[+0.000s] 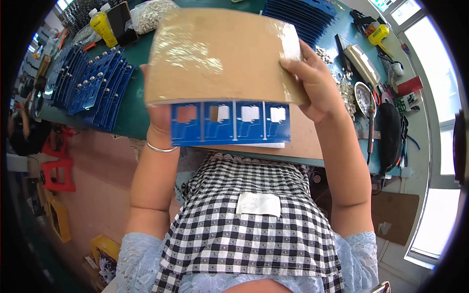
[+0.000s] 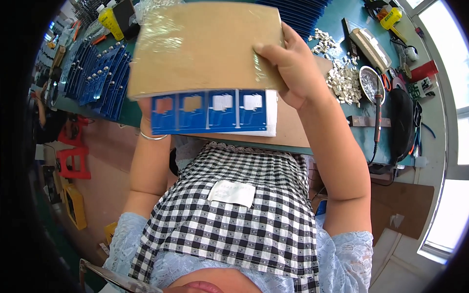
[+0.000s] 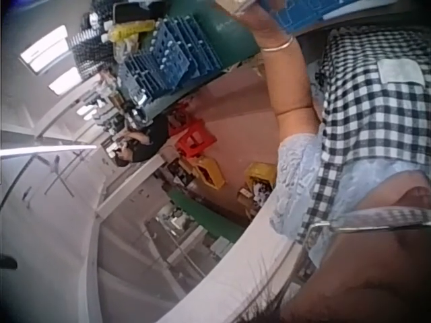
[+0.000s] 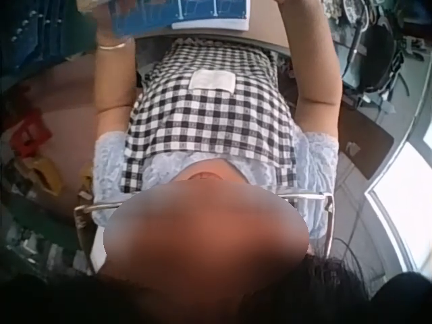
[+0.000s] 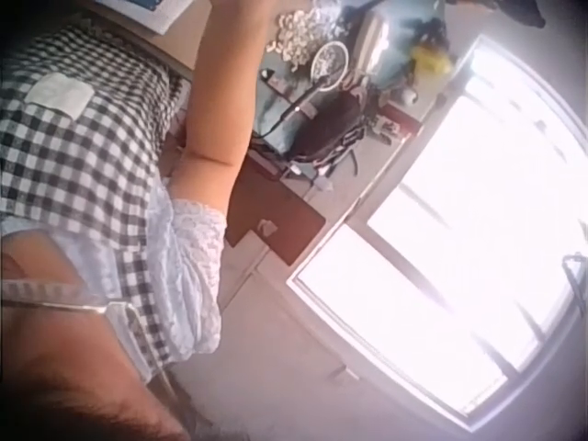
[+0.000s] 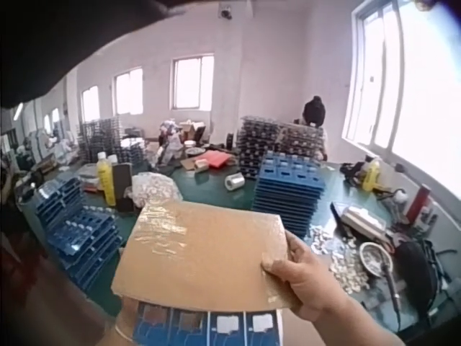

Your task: The person inserts electrical connectors into a circuit board panel, secures them with a metal bar, and solders the pins using a soldering iron and solder wire before placing the finished board onto a stack.

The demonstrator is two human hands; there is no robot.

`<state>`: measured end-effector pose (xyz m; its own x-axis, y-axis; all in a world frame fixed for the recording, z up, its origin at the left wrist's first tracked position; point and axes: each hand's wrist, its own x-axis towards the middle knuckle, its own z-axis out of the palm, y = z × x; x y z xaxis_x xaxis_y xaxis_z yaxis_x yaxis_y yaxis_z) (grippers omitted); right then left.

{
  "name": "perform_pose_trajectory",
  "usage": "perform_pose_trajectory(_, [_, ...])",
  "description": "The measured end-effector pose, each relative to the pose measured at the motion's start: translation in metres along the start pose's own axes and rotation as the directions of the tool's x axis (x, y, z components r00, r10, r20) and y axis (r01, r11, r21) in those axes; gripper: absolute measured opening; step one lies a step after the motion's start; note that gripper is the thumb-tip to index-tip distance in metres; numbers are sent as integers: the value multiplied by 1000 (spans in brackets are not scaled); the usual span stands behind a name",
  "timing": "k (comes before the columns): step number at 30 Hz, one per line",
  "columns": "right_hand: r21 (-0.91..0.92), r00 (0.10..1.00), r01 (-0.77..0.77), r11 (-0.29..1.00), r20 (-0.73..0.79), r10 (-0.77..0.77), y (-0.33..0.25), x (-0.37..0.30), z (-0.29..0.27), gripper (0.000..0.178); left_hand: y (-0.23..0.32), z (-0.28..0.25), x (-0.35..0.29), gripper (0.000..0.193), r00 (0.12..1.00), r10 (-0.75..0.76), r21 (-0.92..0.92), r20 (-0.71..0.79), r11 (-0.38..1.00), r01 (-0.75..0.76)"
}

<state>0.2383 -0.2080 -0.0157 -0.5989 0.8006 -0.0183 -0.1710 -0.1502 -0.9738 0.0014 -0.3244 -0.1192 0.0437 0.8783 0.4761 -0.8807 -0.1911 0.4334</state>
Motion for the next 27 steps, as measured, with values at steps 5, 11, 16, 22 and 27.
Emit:
perform_pose_trajectory(5, [125,992,94,988,69,-104,-3,5,31,54,-12,3,-10,67,987,149,-439,64,892,-107])
perform_pose_trajectory(11, [226,997,19,974,66,-35,27,4,46,58,-39,6,-35,66,979,142,-779,-143,594,-200])
perform_pose_trajectory(16, [216,994,-110,970,42,103,50,-5,56,64,-39,-10,-28,65,956,40,-922,-292,253,-292])
perform_pose_trajectory(22, [106,962,-225,969,-133,238,56,-18,43,77,-50,-30,-70,65,965,127,-465,-231,856,-224])
perform_pose_trajectory(27, [-879,952,260,400,165,-256,82,-58,-26,85,-42,-38,-94,64,982,75,-502,-175,851,-155])
